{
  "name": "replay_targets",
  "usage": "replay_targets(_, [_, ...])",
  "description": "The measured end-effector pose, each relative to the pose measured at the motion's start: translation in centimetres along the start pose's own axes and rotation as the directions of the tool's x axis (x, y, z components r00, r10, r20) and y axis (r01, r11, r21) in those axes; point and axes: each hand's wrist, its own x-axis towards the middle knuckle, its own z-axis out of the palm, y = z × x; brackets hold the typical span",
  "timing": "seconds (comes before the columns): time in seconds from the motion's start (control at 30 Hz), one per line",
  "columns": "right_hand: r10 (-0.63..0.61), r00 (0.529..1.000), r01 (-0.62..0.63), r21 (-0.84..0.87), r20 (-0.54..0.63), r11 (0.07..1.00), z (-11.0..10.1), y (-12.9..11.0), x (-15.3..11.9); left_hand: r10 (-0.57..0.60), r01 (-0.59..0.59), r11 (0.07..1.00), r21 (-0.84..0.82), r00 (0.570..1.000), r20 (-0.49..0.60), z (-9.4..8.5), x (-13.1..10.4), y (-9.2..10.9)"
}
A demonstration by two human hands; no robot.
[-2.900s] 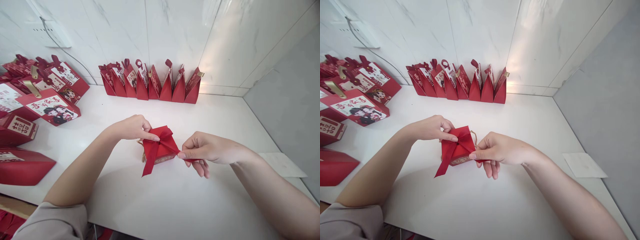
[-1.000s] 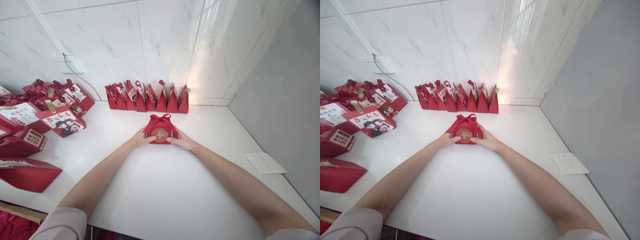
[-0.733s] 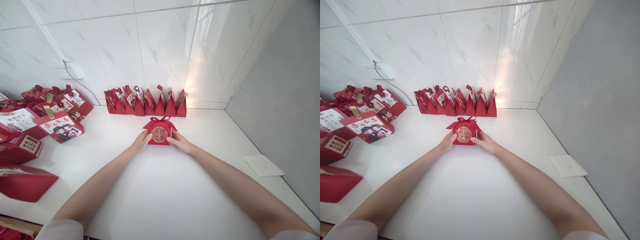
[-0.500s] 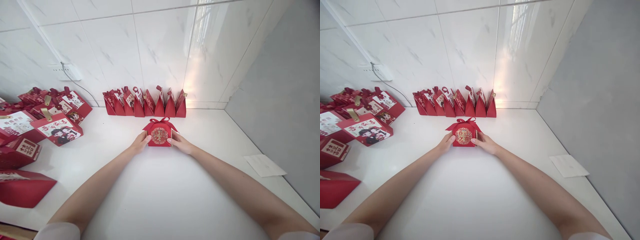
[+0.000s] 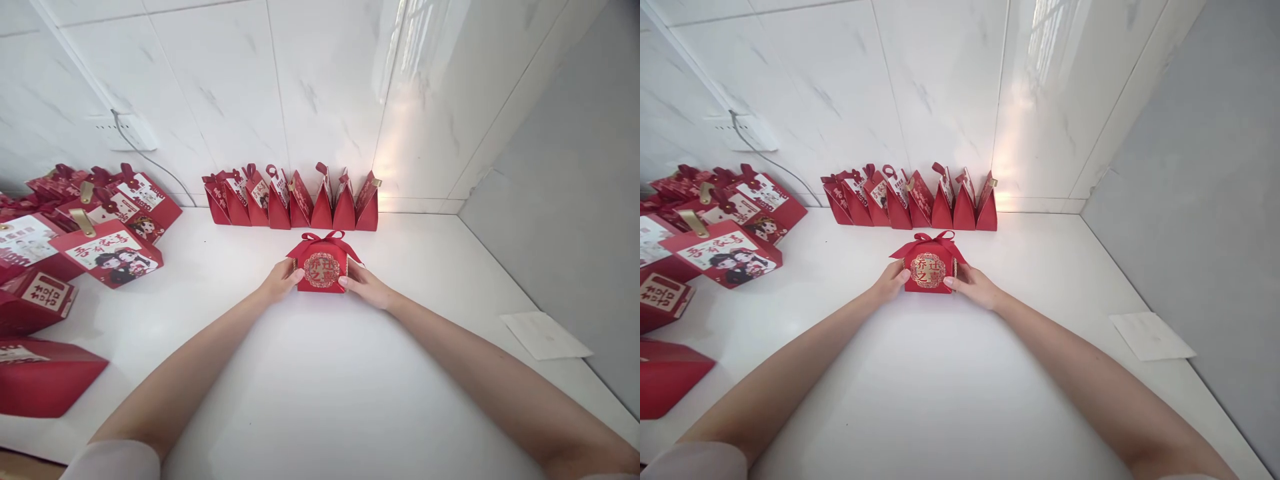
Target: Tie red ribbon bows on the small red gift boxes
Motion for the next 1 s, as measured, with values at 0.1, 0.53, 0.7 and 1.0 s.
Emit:
replay_targets(0.1, [-0.01, 1.0, 0.01, -0.002, -0.004, 1.0, 0.0, 0.1, 0.0, -0.003, 0.003, 1.0, -0.002, 1.0, -0.019, 0.0, 0.0, -0.2])
replay_targets(0.53, [-0.009, 1.0, 0.009, 0.008, 0.012, 1.0, 0.0, -0.1, 0.1, -0.043, 0.04, 0.989, -0.142, 0.999, -0.018, 0.0, 0.2, 0.2])
replay_targets(0.7, [-0.03, 0.999, 0.03, -0.004, -0.012, 1.0, 0.1, -0.6, -0.3, -0.082, 0.053, 0.966, -0.251, 0.991, -0.106, 0.9, -0.1, 0.9])
replay_targets(1.0, [-0.052, 0.998, 0.044, 0.195, 0.038, 0.98, 2.8, -1.0, -1.0, -0.422, 0.278, 0.626, -0.729, 0.906, -0.017, 3.3, -0.4, 3.4])
